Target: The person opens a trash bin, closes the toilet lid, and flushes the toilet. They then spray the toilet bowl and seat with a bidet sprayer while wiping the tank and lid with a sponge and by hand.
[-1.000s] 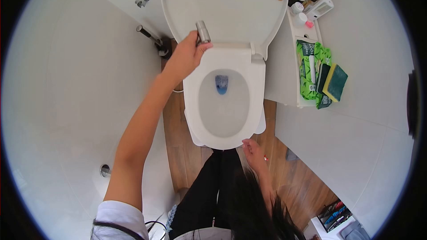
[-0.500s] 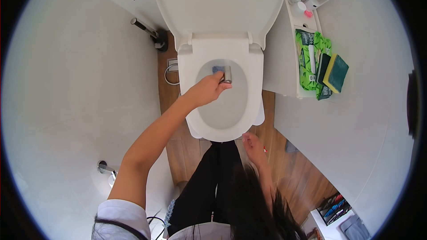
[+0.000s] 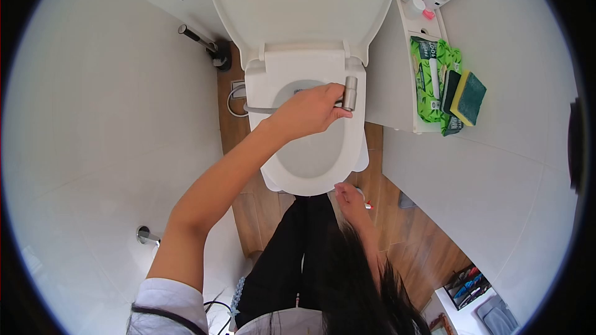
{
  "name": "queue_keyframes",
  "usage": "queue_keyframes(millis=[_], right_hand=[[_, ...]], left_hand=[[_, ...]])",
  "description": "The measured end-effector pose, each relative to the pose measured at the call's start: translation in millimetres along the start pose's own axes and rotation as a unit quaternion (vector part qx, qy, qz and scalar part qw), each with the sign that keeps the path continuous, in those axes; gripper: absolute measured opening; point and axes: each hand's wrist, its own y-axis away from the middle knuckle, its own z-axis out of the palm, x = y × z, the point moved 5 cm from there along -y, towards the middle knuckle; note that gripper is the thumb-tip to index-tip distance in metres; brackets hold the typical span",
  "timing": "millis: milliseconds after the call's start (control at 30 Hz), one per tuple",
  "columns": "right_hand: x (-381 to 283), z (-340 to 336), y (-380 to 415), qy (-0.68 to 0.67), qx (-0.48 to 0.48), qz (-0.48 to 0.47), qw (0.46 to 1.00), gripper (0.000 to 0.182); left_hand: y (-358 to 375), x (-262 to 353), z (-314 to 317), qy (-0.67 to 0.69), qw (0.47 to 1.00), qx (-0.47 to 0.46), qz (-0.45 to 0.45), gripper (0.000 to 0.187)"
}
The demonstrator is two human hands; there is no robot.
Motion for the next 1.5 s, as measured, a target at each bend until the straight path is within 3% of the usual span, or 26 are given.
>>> queue_keyframes(millis=[67, 233, 400, 600, 767, 833, 867, 933, 967, 1033, 1067, 1133, 1167, 1233, 1433, 1500], right_hand=[[-5, 0, -1, 0.017, -0.003, -0.001, 1.000, 0.021], [-7, -4, -7, 0.023, 0.007, -0.008, 1.000, 0.020], [-5, -10, -28, -0.016, 0.025, -0.008, 1.000, 0.020], [-44, -26, -116, -0.231, 0.090, 0.014, 0.969, 0.020], [-77, 11, -183, -0.428, 0.020, 0.042, 0.903, 0.022], [-63, 44, -194, -0.557, -0.073, 0.138, 0.816, 0.024], [-53, 49, -197, -0.556, -0.071, 0.140, 0.816, 0.024], [-42, 71, -197, -0.596, -0.211, 0.146, 0.761, 0.034], [-36, 76, -199, -0.596, -0.211, 0.147, 0.760, 0.034], [-26, 90, -193, -0.502, -0.197, 0.212, 0.815, 0.045], [-25, 99, -192, -0.502, -0.196, 0.216, 0.814, 0.045], [-19, 94, -195, -0.261, -0.008, 0.169, 0.950, 0.051], [-18, 96, -194, -0.260, -0.009, 0.172, 0.950, 0.051], [-22, 91, -198, -0.074, 0.024, 0.108, 0.991, 0.054], [-41, 85, -192, 0.053, 0.003, 0.044, 0.998, 0.051], [-39, 84, -192, 0.013, 0.015, 0.061, 0.998, 0.050]], left_hand=[[0, 2, 2, -0.005, 1.000, -0.011, 0.023, 0.037], [24, -18, 22, 0.007, 0.994, -0.109, -0.031, 0.038], [45, -13, 36, 0.057, 0.990, -0.128, -0.029, 0.038], [72, -9, 44, 0.045, 0.990, -0.122, -0.044, 0.040], [117, -10, 66, 0.080, 0.979, -0.146, -0.116, 0.036], [141, -9, 80, 0.127, 0.968, -0.151, -0.156, 0.036], [150, -11, 88, 0.160, 0.965, -0.135, -0.158, 0.036], [161, -11, 96, 0.189, 0.956, -0.128, -0.185, 0.037], [164, -13, 99, 0.215, 0.946, -0.121, -0.212, 0.038], [170, -16, 103, 0.242, 0.936, -0.086, -0.241, 0.034], [174, -18, 104, 0.267, 0.924, -0.051, -0.268, 0.031], [173, -18, 103, 0.269, 0.922, -0.043, -0.274, 0.030], [172, -18, 101, 0.269, 0.922, -0.033, -0.278, 0.029], [168, -18, 97, 0.270, 0.923, -0.037, -0.271, 0.029], [162, -20, 91, 0.259, 0.931, -0.056, -0.249, 0.029], [161, -20, 90, 0.252, 0.935, -0.062, -0.241, 0.028]])
